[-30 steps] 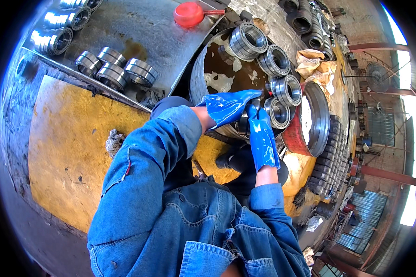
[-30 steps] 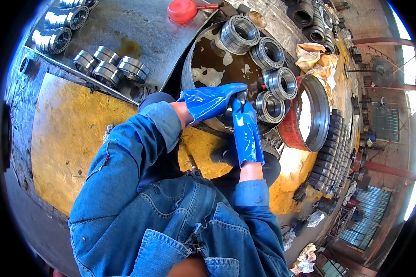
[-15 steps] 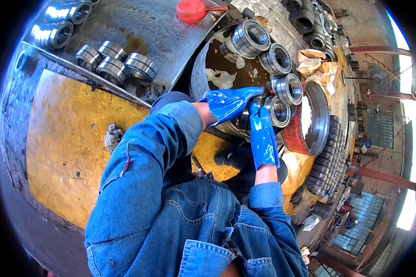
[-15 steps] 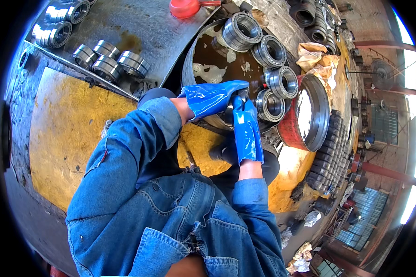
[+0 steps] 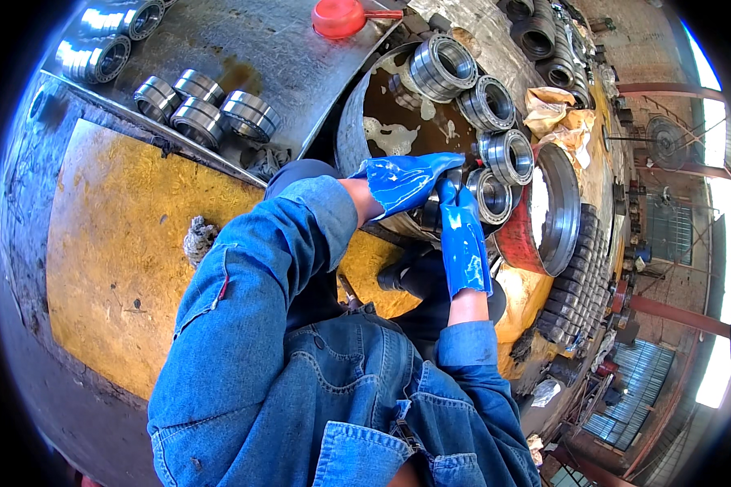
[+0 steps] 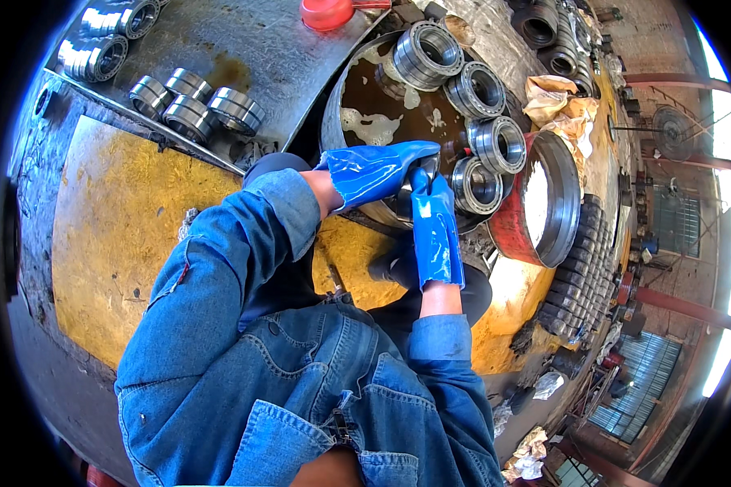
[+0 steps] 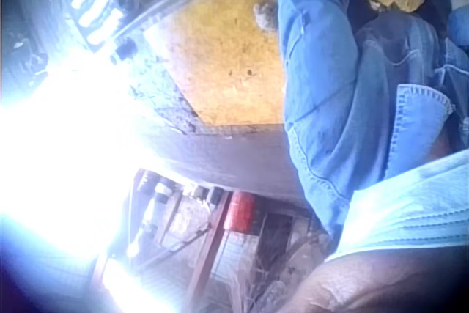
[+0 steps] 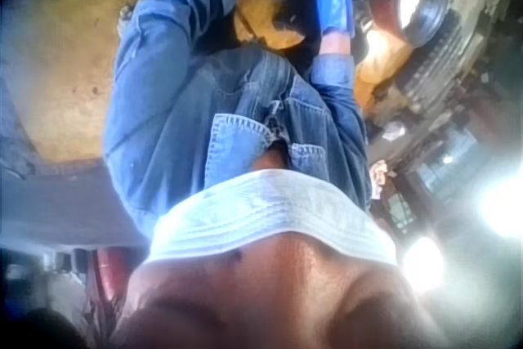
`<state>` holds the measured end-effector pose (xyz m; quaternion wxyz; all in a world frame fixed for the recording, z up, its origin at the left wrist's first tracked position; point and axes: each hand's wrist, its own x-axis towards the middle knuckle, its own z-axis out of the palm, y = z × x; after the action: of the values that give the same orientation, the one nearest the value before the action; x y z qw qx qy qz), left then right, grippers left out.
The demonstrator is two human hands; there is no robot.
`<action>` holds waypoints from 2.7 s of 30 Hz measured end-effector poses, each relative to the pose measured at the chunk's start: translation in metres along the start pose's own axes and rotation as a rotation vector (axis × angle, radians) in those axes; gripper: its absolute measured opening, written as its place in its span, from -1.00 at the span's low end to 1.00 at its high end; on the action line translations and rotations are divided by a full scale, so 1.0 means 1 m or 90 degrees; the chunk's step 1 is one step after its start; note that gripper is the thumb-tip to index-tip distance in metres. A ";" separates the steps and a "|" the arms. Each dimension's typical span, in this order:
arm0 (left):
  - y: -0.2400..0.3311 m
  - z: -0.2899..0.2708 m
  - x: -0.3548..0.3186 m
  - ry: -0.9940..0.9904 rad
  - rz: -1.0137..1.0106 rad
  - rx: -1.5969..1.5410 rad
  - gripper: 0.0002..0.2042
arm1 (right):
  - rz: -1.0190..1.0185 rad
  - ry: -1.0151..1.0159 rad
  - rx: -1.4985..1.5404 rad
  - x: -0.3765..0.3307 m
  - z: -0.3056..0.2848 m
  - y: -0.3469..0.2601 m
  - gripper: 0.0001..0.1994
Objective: The person cleans cylindrical metal bearings by hand, scrubbing them with a red brush and rinsing them in a basin of dark liquid. The person handles the bearings one at a time, rotating them to clean all surfaces before placing them on a metal tray.
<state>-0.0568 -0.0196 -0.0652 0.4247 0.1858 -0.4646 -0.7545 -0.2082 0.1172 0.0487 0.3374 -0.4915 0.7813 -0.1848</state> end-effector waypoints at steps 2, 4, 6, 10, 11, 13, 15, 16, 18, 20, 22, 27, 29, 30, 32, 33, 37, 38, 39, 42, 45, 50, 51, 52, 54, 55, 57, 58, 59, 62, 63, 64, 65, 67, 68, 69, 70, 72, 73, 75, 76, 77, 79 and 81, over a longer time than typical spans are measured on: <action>-0.002 0.000 0.003 -0.002 0.001 -0.006 -0.54 | -0.001 0.002 0.001 0.000 0.000 -0.001 -0.36; -0.005 0.003 0.003 -0.006 0.001 -0.017 -0.54 | 0.003 0.011 -0.005 -0.001 -0.001 0.000 -0.36; -0.005 0.002 0.002 -0.007 -0.006 -0.003 -0.54 | 0.002 0.009 -0.005 0.000 -0.001 -0.001 -0.36; 0.000 -0.001 -0.003 0.002 -0.011 0.016 -0.55 | 0.000 0.004 -0.004 0.006 0.002 -0.002 -0.36; 0.001 -0.001 -0.003 0.001 -0.012 0.019 -0.55 | 0.001 0.005 -0.004 0.005 0.002 -0.002 -0.36; 0.003 0.002 -0.001 -0.004 -0.011 0.027 -0.55 | 0.002 0.006 -0.004 0.007 0.001 -0.002 -0.36; 0.002 0.004 0.002 -0.004 0.000 0.034 -0.55 | 0.001 0.002 -0.005 0.007 0.002 -0.003 -0.36; 0.001 0.004 0.003 -0.004 0.003 0.040 -0.55 | 0.000 0.002 -0.005 0.008 0.002 -0.003 -0.36; 0.000 0.005 0.006 -0.004 0.014 0.063 -0.55 | 0.000 0.003 -0.006 0.009 0.002 -0.002 -0.36; -0.001 0.006 0.006 0.000 0.019 0.081 -0.55 | 0.004 0.004 -0.005 0.010 0.002 -0.002 -0.36; -0.002 0.003 0.005 0.002 0.005 0.070 -0.55 | 0.001 0.002 -0.004 0.010 0.003 -0.002 -0.36; -0.006 0.004 0.008 0.000 -0.017 0.032 -0.56 | 0.007 0.006 -0.005 0.011 0.002 -0.001 -0.36; -0.008 0.004 0.009 0.001 -0.023 0.018 -0.57 | 0.007 0.007 -0.005 0.011 0.002 0.000 -0.36; -0.009 0.004 0.010 0.000 -0.026 0.012 -0.57 | 0.009 0.007 -0.005 0.011 0.001 0.000 -0.36; -0.011 0.005 0.012 0.000 -0.032 -0.003 -0.57 | 0.011 0.011 -0.007 0.011 0.000 0.001 -0.36; -0.013 0.006 0.012 0.002 -0.034 -0.010 -0.57 | 0.011 0.011 -0.006 0.011 0.001 0.001 -0.36; -0.018 0.003 0.014 0.019 -0.046 -0.046 -0.58 | 0.008 0.006 -0.008 0.013 0.003 0.000 -0.36; -0.019 0.002 0.015 0.025 -0.046 -0.056 -0.58 | 0.005 0.004 -0.008 0.013 0.005 -0.002 -0.36; -0.018 0.002 0.014 0.036 -0.056 -0.069 -0.58 | 0.006 0.002 -0.008 0.015 0.006 -0.001 -0.36; 0.020 0.014 -0.001 0.013 -0.130 -0.087 -0.58 | 0.021 0.016 -0.008 0.015 0.002 0.006 -0.36; 0.024 0.019 -0.008 -0.012 -0.065 -0.091 -0.58 | 0.023 0.023 -0.006 0.017 0.001 0.008 -0.36; -0.024 -0.003 0.010 -0.056 0.011 -0.123 -0.59 | 0.003 0.013 -0.012 0.036 0.010 -0.003 -0.36; -0.029 -0.005 0.012 -0.057 0.010 -0.099 -0.63 | 0.000 0.012 -0.012 0.040 0.012 -0.004 -0.35; -0.035 -0.011 0.014 -0.055 0.014 -0.075 -0.66 | -0.007 0.009 -0.017 0.044 0.014 -0.011 -0.35; -0.039 -0.015 0.017 -0.049 0.023 -0.058 -0.69 | -0.011 0.009 -0.028 0.052 0.016 -0.015 -0.35; -0.030 -0.003 0.012 -0.036 0.002 -0.074 -0.69 | 0.002 0.021 -0.033 0.053 0.012 -0.010 -0.35; -0.013 0.011 -0.003 0.008 -0.026 -0.112 -0.68 | 0.025 0.030 -0.053 0.059 0.008 -0.005 -0.35; -0.010 0.013 -0.003 -0.015 -0.034 -0.136 -0.68 | 0.034 0.034 -0.062 0.062 0.007 -0.005 -0.35; -0.006 0.014 -0.003 -0.037 -0.041 -0.161 -0.63 | 0.042 0.041 -0.070 0.066 0.008 -0.004 -0.35; 0.013 0.017 -0.015 0.018 0.111 -0.091 -0.55 | 0.076 0.059 -0.012 0.084 0.015 -0.018 -0.35; 0.026 0.019 -0.019 0.026 0.057 -0.166 -0.57 | 0.100 0.061 0.071 0.081 0.021 -0.037 -0.35; 0.055 0.028 -0.022 0.019 0.005 -0.251 -0.59 | 0.076 0.099 0.048 0.086 0.012 -0.032 -0.38; 0.082 0.026 -0.025 0.028 -0.048 -0.332 -0.62 | 0.044 0.088 0.013 0.085 0.010 -0.050 -0.34; 0.112 0.015 -0.023 0.072 -0.092 -0.484 -0.67 | -0.028 0.069 0.026 0.093 0.012 -0.080 -0.42; 0.109 0.001 -0.022 0.121 -0.078 -0.550 -0.69 | 0.003 0.045 -0.188 0.072 0.022 -0.151 -0.48; 0.115 -0.007 -0.019 0.131 0.034 -0.567 -0.73 | -0.044 0.048 -0.178 0.077 0.024 -0.173 -0.48; 0.119 -0.012 -0.015 0.134 0.136 -0.586 -0.74 | -0.089 0.039 -0.165 0.086 0.026 -0.183 -0.48; 0.129 -0.031 -0.017 0.158 0.242 -0.574 -0.74 | -0.194 0.005 -0.134 0.119 0.040 -0.208 -0.48; 0.133 -0.042 -0.022 0.184 0.260 -0.560 -0.74 | -0.240 -0.017 -0.132 0.138 0.052 -0.220 -0.48; 0.141 -0.063 -0.039 0.250 0.274 -0.527 -0.73 | -0.324 -0.066 -0.139 0.164 0.083 -0.243 -0.48; 0.145 -0.071 -0.050 0.275 0.268 -0.512 -0.73 | -0.349 -0.085 -0.150 0.172 0.097 -0.252 -0.48; 0.146 -0.077 -0.056 0.305 0.266 -0.503 -0.73 | -0.378 -0.102 -0.159 0.181 0.112 -0.259 -0.48; 0.146 -0.097 -0.073 0.378 0.252 -0.476 -0.72 | -0.428 -0.156 -0.186 0.197 0.154 -0.271 -0.48; 0.144 -0.110 -0.093 0.438 0.242 -0.448 -0.72 | -0.465 -0.204 -0.216 0.208 0.196 -0.274 -0.49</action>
<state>0.1383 -0.0336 -0.0071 0.7185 0.1814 -0.0426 -0.6701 0.0465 -0.1830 0.0091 0.2817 -0.8066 0.5130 -0.0825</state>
